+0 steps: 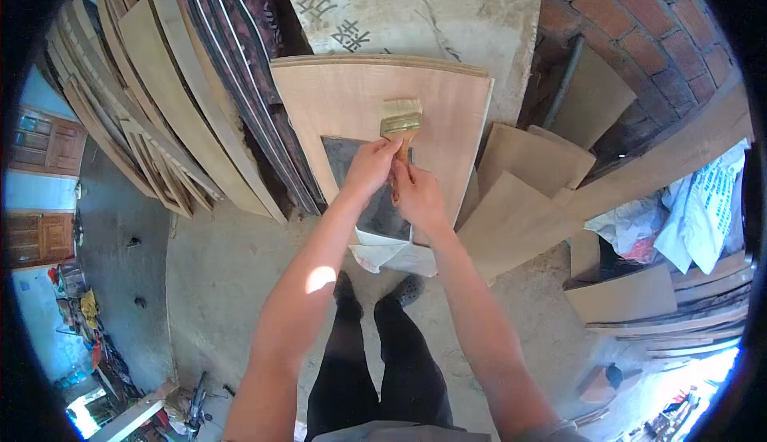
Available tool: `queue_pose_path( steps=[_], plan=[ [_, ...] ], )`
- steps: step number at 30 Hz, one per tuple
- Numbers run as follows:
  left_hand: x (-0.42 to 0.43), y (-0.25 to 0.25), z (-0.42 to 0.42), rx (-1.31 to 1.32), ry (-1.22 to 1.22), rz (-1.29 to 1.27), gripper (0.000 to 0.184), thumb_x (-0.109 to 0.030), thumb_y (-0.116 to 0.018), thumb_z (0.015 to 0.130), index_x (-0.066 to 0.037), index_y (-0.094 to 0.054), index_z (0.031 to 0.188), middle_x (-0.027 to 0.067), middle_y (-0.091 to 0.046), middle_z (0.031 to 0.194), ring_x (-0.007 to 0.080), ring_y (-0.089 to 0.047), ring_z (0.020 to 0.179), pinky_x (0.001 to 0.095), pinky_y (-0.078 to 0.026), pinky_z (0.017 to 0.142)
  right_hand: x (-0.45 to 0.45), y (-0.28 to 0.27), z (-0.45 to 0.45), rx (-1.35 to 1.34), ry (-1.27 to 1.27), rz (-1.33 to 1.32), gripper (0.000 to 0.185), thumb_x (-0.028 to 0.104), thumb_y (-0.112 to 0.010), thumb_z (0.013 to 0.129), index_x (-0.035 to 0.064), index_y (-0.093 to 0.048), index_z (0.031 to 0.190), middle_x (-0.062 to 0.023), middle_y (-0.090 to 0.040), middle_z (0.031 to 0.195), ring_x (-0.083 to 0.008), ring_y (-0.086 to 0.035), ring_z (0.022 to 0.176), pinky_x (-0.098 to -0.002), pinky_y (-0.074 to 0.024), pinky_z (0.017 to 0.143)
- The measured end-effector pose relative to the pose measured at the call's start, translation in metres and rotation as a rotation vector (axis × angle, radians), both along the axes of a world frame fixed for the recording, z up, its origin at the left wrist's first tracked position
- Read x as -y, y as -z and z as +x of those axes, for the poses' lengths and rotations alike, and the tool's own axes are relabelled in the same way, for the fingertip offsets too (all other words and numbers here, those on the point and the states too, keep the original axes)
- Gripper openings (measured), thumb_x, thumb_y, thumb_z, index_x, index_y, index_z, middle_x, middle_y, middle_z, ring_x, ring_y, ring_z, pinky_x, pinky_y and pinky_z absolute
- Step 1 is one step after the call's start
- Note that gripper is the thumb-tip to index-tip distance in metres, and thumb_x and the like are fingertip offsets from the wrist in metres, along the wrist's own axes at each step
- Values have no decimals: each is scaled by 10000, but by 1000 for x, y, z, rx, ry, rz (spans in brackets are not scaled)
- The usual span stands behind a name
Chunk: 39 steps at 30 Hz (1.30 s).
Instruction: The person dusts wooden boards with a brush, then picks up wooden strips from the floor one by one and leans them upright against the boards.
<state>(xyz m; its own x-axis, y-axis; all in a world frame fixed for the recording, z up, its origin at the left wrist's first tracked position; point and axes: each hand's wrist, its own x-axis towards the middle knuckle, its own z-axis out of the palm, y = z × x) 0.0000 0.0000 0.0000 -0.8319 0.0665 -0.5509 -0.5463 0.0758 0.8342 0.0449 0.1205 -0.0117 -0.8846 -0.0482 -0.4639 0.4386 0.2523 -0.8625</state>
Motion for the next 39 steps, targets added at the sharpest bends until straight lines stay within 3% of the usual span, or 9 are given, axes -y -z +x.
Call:
queue_pose_path(
  steps=[2, 5, 6, 12, 17, 19, 23, 32, 39],
  plan=[
    [1, -7, 12, 54, -46, -52, 397, -365, -611, 889, 25, -677, 920, 87, -663, 774, 159, -603, 666, 306, -461, 592, 7, -21, 9, 230, 113, -338, 428, 401, -467, 1020, 38, -559, 812, -90, -572, 607, -152, -449, 392, -291, -353, 384],
    [-17, -8, 11, 137, -74, -9, 353, -328, -594, 895, 17, -667, 877, 70, -644, 728, 165, -590, 642, 306, -452, 588, -13, -47, 4, 395, 151, -565, 428, 402, -464, 1023, 51, -548, 794, -76, -544, 590, -128, -426, 385, -285, -331, 372],
    [-15, -12, 6, 87, 23, -7, 370, -383, -600, 901, -22, -640, 833, 81, -628, 721, 149, -568, 541, 308, -406, 437, -16, -55, 2, 336, 139, -573, 428, 405, -465, 1022, 52, -552, 797, -71, -546, 591, -122, -426, 386, -282, -332, 372],
    [-40, -79, -39, -512, -76, 5, 335, -378, -588, 940, -54, -629, 868, 24, -604, 737, 109, -569, 671, 269, -455, 589, -32, -104, -31, -40, 97, -442, 435, 416, -460, 1023, 54, -565, 805, -56, -567, 609, -119, -466, 407, -279, -361, 384],
    [-57, -20, 7, -116, -256, 325, 312, -378, -584, 957, -73, -624, 912, -9, -574, 780, 91, -532, 714, 264, -442, 640, -36, -29, -5, -60, 2, -147, 417, 360, -448, 1034, 32, -574, 810, -26, -542, 586, -124, -515, 439, -272, -403, 405],
    [-54, 47, 34, -164, -205, 180, 322, -379, -582, 962, -73, -624, 874, -15, -556, 743, 87, -522, 683, 261, -433, 606, -42, -6, 25, 57, 5, -219, 394, 355, -468, 1031, 23, -586, 853, -15, -543, 606, -103, -518, 465, -264, -402, 407],
    [-40, 70, 68, -138, -190, 56, 370, -360, -582, 970, -26, -619, 814, 15, -574, 694, 83, -520, 583, 284, -401, 478, -50, 16, 48, 167, -95, -260, 363, 361, -505, 1020, 30, -592, 900, -11, -554, 655, -85, -511, 507, -261, -391, 410],
    [-11, -56, -15, -347, -562, 251, 366, -328, -580, 974, -28, -596, 765, 1, -547, 682, 69, -460, 633, 256, -383, 568, -1, -110, -43, -5, -43, -339, 362, 335, -568, 986, -1, -625, 866, -36, -575, 635, -93, -527, 474, -241, -375, 389],
    [46, -89, -84, -259, -484, 203, 354, -318, -599, 946, -6, -628, 782, 14, -562, 686, 81, -475, 616, 262, -373, 546, 61, -157, -109, 26, 6, -227, 336, 315, -551, 991, 32, -626, 827, -19, -552, 612, -83, -470, 432, -236, -331, 378]
  ],
)
